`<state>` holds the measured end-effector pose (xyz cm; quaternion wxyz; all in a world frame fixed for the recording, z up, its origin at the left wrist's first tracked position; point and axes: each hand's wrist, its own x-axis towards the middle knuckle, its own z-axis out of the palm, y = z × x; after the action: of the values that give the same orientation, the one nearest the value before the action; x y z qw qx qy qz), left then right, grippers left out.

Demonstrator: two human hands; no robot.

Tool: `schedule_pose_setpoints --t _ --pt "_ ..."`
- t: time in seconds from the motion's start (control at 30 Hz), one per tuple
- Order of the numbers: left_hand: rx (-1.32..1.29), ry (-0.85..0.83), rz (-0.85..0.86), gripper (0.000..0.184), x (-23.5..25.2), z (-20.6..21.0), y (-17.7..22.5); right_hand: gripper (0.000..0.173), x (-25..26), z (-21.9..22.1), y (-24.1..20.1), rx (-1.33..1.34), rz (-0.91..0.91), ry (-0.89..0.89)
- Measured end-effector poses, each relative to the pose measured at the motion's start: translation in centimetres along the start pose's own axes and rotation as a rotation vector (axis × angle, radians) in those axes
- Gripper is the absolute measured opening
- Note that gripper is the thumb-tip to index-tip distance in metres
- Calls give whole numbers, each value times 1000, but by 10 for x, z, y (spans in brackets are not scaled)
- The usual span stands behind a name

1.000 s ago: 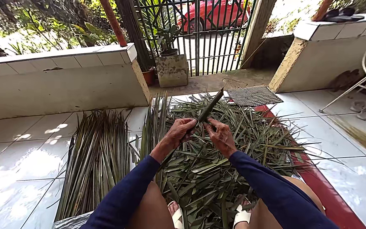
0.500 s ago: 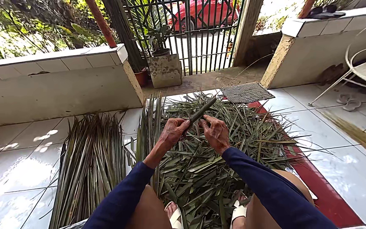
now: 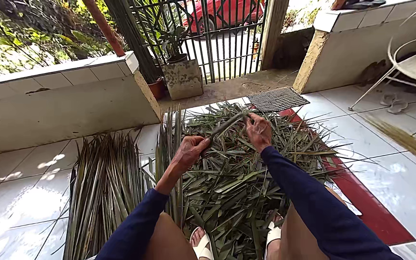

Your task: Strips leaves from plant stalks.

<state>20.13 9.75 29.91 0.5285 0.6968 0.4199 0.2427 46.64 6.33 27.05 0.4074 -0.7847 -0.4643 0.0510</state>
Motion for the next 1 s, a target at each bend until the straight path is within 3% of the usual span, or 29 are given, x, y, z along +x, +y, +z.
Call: schedule_pose_setpoints --t 0.1,0.17,0.33,0.47,1.0 --pt "-52 10 -57 28 -3 -5 0 40 16 -14 16 33 83 55" --pt "-127 -9 -92 31 -3 -10 -1 40 13 -15 19 109 32 77" --pt "-324 -97 -77 38 6 -12 -8 33 -50 5 -18 395 -218 -184" --pt "-389 -185 -96 40 10 -5 -2 35 -68 20 -26 391 -281 -316" --pt "-503 -337 -106 37 8 -3 4 37 -54 14 -24 275 -305 -96"
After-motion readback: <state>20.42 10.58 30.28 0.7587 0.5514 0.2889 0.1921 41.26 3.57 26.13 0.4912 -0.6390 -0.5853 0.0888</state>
